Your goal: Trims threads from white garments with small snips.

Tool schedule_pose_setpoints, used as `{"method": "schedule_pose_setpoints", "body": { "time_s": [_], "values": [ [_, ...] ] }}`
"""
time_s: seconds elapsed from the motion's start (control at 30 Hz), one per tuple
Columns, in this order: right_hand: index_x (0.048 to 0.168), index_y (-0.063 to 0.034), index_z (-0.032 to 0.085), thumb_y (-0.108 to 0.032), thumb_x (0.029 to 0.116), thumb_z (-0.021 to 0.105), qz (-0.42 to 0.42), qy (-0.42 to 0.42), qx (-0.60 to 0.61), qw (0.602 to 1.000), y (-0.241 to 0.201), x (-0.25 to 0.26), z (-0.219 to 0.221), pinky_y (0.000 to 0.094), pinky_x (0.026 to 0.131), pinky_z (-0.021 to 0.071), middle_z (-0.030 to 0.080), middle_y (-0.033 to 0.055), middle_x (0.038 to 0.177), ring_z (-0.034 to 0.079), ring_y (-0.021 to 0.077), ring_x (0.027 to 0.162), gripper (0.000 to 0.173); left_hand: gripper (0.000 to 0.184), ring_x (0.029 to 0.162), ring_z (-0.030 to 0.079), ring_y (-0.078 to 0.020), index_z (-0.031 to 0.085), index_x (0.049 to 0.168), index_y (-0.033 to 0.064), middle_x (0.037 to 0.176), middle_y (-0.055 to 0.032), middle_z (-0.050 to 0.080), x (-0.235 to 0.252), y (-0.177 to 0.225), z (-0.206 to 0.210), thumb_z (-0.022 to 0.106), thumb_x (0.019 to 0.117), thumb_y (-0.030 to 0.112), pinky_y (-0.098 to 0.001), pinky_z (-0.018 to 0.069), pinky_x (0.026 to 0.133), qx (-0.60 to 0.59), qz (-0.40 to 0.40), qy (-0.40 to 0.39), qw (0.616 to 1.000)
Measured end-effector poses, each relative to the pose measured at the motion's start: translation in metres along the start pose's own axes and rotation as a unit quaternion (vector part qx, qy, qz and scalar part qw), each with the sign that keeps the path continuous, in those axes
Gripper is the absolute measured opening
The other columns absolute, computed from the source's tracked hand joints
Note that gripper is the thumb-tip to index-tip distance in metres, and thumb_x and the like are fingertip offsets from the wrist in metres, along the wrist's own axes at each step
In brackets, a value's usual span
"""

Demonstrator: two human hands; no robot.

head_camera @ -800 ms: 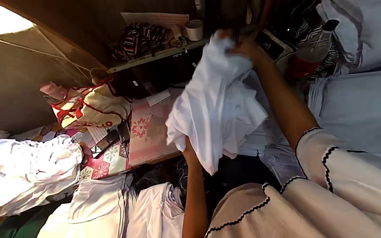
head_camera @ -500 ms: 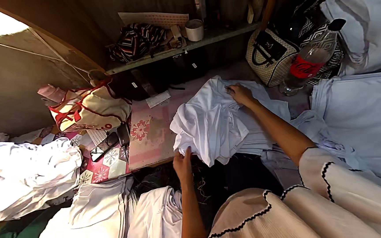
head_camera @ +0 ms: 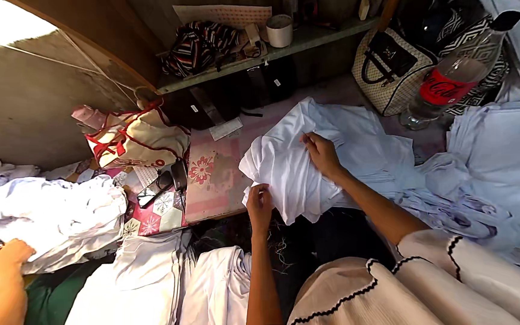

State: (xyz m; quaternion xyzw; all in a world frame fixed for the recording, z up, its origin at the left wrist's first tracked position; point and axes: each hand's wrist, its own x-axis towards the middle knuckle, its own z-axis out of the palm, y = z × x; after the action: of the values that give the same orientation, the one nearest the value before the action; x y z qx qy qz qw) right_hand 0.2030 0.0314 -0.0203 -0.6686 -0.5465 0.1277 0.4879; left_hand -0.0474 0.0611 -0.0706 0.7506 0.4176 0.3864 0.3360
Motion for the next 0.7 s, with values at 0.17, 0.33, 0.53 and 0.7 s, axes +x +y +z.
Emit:
{"method": "schedule_pose_setpoints", "body": {
  "time_s": [0.17,0.33,0.53,0.7],
  "values": [
    [0.120,-0.0056,0.074,-0.015,0.1048,0.052,-0.017,-0.155,0.014,0.988,0.012,-0.092,0.019,0.0516,0.088,0.0576,0.076,0.0123,0.111,0.074,0.0271,0.099,0.028,0.034,0.108,0.066,-0.0395,0.070,0.111,-0.0064,0.119,-0.0273,0.065,-0.033,0.042,-0.007,0.076,0.0844,0.014,-0.0526,0.0571,0.089,0.153,0.031,-0.070,0.985],
    [0.108,0.0000,0.076,-0.019,0.1026,0.056,0.060,-0.102,0.087,0.989,-0.019,-0.110,0.007,0.0343,0.073,0.0548,0.074,0.0129,0.090,0.067,0.0168,0.076,0.028,0.011,0.076,0.068,-0.0055,0.070,0.097,-0.0033,0.085,-0.0035,0.072,-0.025,0.050,-0.032,0.068,0.0935,0.007,-0.0245,0.0581,0.074,-0.065,-0.073,-0.015,0.995],
    [0.108,-0.0029,0.076,-0.020,0.0901,0.073,-0.140,0.022,-0.038,0.989,-0.081,-0.084,0.041,0.0454,0.061,0.0567,0.074,0.0140,0.090,0.072,0.0274,0.073,0.025,0.009,0.076,0.064,0.0005,0.058,0.095,0.0026,0.080,0.0065,0.065,-0.026,0.088,-0.001,0.052,0.1020,0.002,-0.0203,0.0553,0.075,-0.257,-0.057,0.118,0.957],
    [0.092,0.0016,0.072,-0.011,0.0857,0.074,-0.134,-0.016,-0.082,0.988,-0.053,-0.062,0.045,0.0505,0.054,0.0531,0.070,0.0166,0.086,0.068,0.0322,0.066,0.014,0.025,0.050,0.060,-0.0012,0.056,0.113,0.0019,0.064,0.0074,0.064,-0.039,0.085,-0.026,0.068,0.0911,-0.003,-0.0186,0.0506,0.044,-0.305,-0.059,0.086,0.947]
  ]
}}
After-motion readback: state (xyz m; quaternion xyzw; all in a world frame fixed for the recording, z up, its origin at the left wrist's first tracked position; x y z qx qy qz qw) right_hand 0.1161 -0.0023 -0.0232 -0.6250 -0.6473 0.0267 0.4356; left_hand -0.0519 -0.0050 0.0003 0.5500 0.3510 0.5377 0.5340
